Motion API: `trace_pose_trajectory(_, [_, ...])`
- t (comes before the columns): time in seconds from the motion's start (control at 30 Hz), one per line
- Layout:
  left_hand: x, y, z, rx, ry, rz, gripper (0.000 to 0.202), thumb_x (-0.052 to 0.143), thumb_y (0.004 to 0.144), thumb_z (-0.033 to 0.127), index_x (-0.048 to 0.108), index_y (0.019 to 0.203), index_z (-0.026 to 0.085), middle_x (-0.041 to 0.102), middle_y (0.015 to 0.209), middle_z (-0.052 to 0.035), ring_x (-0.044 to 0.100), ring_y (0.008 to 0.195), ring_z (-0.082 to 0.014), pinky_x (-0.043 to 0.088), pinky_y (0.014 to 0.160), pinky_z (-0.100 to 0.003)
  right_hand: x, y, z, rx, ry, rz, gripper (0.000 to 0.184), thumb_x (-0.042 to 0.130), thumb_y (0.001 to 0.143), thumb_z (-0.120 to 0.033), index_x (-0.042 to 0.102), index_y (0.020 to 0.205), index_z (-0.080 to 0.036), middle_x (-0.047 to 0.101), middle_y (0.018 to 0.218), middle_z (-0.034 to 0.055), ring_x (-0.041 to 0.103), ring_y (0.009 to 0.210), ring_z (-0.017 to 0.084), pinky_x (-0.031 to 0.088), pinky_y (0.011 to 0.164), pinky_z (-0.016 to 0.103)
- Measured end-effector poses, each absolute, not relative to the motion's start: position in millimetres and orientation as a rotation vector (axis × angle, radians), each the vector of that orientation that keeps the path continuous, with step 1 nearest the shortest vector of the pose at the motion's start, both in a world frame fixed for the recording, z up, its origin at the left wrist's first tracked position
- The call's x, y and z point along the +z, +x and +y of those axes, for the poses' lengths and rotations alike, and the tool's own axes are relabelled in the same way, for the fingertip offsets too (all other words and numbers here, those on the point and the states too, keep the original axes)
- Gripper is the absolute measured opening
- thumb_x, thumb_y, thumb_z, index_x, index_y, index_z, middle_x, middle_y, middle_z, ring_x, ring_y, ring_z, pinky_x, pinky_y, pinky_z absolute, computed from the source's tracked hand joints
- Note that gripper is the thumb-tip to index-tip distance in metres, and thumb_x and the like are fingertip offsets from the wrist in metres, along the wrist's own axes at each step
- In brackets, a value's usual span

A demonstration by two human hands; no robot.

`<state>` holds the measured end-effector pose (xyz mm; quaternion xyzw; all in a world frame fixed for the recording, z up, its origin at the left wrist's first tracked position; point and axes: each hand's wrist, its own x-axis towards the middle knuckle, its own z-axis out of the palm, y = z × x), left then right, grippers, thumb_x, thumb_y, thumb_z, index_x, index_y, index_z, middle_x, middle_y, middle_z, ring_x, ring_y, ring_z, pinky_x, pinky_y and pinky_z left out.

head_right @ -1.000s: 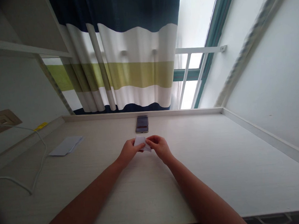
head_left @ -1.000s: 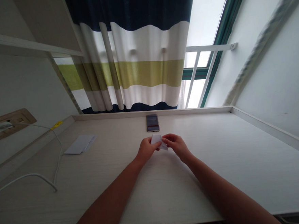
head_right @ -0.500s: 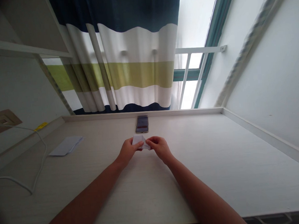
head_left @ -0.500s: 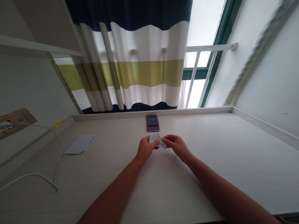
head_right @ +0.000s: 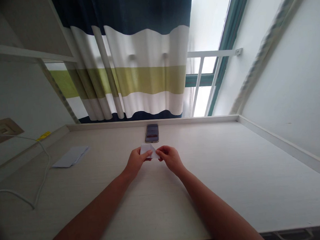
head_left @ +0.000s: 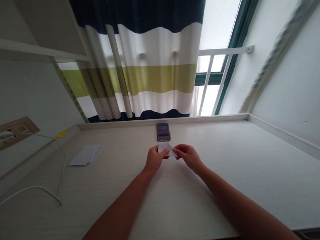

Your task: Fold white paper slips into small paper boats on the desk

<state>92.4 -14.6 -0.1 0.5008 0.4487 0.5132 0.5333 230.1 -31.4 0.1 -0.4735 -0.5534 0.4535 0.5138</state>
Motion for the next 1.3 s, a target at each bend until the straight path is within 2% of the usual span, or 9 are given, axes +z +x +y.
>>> trace_pose_trajectory(0.27, [2.3,92.2,-17.3,1.199,1.182,1.054,0.022,0.067,0.056,0.022,0.061,0.073,0.008,0.061,0.065,-0.0043,0.057,0.058,-0.0126,0.051,0.054,-0.026,-1.6,230.9,-30.7,1.019,-1.168,-1.384,0.023,0.059,0.064,-0.038,0.058,0.066,-0.015,0.054,0.052,-0.0009,0.046,0.046,0.01,0.038,0.048,0.024])
trace_pose_trajectory(0.5, [-0.2,96.5,-20.8,1.103,1.214,0.992,0.026,0.069,0.056,0.026,0.062,0.072,0.007,0.061,0.064,-0.004,0.058,0.058,-0.0131,0.052,0.053,-0.026,0.0,232.3,-31.5,0.928,-1.167,-1.368,0.025,0.058,0.065,-0.039,0.061,0.071,-0.015,0.061,0.067,0.0038,0.053,0.062,0.015,0.042,0.058,0.027])
trace_pose_trajectory(0.77, [-4.2,97.3,-21.7,1.031,1.251,0.944,0.034,0.071,0.053,0.033,0.062,0.073,0.007,0.062,0.068,-0.0051,0.06,0.059,-0.0143,0.053,0.056,-0.027,-0.3,232.8,-31.1,0.923,-1.222,-1.338,0.021,0.06,0.062,-0.037,0.058,0.063,-0.016,0.056,0.058,0.0004,0.048,0.054,0.012,0.038,0.052,0.025])
trace_pose_trajectory(0.9, [-3.1,95.6,-22.2,1.032,1.286,0.876,0.037,0.067,0.058,0.037,0.061,0.081,0.009,0.063,0.074,-0.0054,0.06,0.065,-0.0151,0.052,0.056,-0.027,0.5,232.9,-30.8,0.989,-1.191,-1.268,0.02,0.06,0.061,-0.036,0.056,0.061,-0.016,0.054,0.056,-0.001,0.046,0.052,0.011,0.036,0.05,0.024])
trace_pose_trajectory(0.97, [-1.6,94.1,-22.4,1.08,1.32,0.896,0.037,0.065,0.06,0.036,0.059,0.087,0.011,0.062,0.07,-0.0036,0.059,0.062,-0.0137,0.05,0.052,-0.024,0.5,232.8,-30.5,1.012,-1.176,-1.245,0.021,0.061,0.06,-0.036,0.056,0.06,-0.016,0.053,0.056,-0.0013,0.046,0.052,0.011,0.036,0.05,0.024])
trace_pose_trajectory(1.1, [-0.8,92.2,-21.6,1.195,1.416,0.997,0.03,0.062,0.064,0.033,0.057,0.086,0.014,0.058,0.054,0.0017,0.052,0.049,-0.0095,0.04,0.045,-0.018,-0.4,232.1,-29.6,1.032,-1.158,-1.221,0.023,0.063,0.057,-0.038,0.055,0.059,-0.016,0.053,0.054,-0.0018,0.045,0.051,0.011,0.035,0.05,0.024])
trace_pose_trajectory(1.3, [-3.1,94.2,-22.0,1.251,1.464,1.006,0.018,0.06,0.065,0.03,0.057,0.074,0.015,0.058,0.055,0.0015,0.051,0.05,-0.0092,0.036,0.047,-0.017,-1.9,231.1,-29.0,1.042,-1.15,-1.201,0.022,0.064,0.056,-0.037,0.055,0.058,-0.016,0.052,0.053,-0.0021,0.044,0.05,0.01,0.034,0.049,0.023])
